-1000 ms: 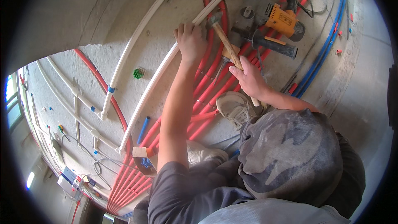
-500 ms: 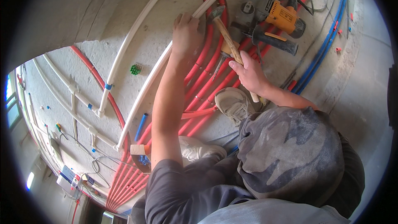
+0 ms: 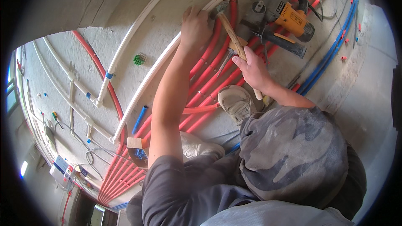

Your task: The person secures white PVC pipes to a concrete ceiling using a hammer and plastic pipe clips. They repeatedly pick up clips, position them over the pipes, and hammer them into place to fasten the pipes.

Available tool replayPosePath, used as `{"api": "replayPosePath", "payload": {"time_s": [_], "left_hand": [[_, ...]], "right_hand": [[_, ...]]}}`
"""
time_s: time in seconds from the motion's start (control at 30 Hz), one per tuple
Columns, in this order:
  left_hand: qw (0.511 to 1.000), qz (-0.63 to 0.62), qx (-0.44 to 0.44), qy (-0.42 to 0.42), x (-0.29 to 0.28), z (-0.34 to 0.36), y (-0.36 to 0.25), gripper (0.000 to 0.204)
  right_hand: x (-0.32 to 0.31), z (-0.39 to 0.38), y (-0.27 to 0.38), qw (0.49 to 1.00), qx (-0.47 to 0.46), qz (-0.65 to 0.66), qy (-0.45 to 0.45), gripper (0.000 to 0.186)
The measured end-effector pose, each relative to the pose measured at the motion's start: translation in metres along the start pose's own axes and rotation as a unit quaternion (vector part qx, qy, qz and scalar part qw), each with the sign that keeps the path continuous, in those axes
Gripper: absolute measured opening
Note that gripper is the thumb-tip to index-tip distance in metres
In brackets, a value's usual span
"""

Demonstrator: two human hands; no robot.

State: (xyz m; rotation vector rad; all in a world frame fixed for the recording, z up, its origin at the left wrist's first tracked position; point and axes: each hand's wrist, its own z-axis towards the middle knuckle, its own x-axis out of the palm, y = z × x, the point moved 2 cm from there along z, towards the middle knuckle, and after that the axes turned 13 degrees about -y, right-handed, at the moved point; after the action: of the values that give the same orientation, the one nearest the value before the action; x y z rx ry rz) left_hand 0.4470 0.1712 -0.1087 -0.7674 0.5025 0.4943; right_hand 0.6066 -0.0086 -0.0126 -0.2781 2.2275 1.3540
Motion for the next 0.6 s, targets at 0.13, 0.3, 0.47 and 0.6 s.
{"api": "replayPosePath", "payload": {"time_s": [0.13, 0.3, 0.47, 0.6], "left_hand": [[1.0, -0.017, -0.007, -0.01, 0.0, 0.0, 0.002, 0.012], [0.999, -0.032, -0.039, -0.009, 0.0, 0.004, -0.001, 0.009], [0.996, -0.036, -0.084, 0.004, -0.002, 0.006, -0.002, 0.007], [0.991, -0.048, -0.118, 0.031, -0.006, 0.009, -0.003, 0.015]], "right_hand": [[0.001, 0.003, 0.0, 1.0, 0.006, -0.008, 0.008, 0.03], [-0.003, 0.002, 0.001, 1.0, -0.016, -0.017, 0.0, 0.029], [-0.004, 0.002, 0.005, 0.999, -0.03, -0.035, 0.001, 0.029], [-0.005, 0.003, 0.006, 0.997, -0.078, -0.013, -0.023, 0.03]]}}
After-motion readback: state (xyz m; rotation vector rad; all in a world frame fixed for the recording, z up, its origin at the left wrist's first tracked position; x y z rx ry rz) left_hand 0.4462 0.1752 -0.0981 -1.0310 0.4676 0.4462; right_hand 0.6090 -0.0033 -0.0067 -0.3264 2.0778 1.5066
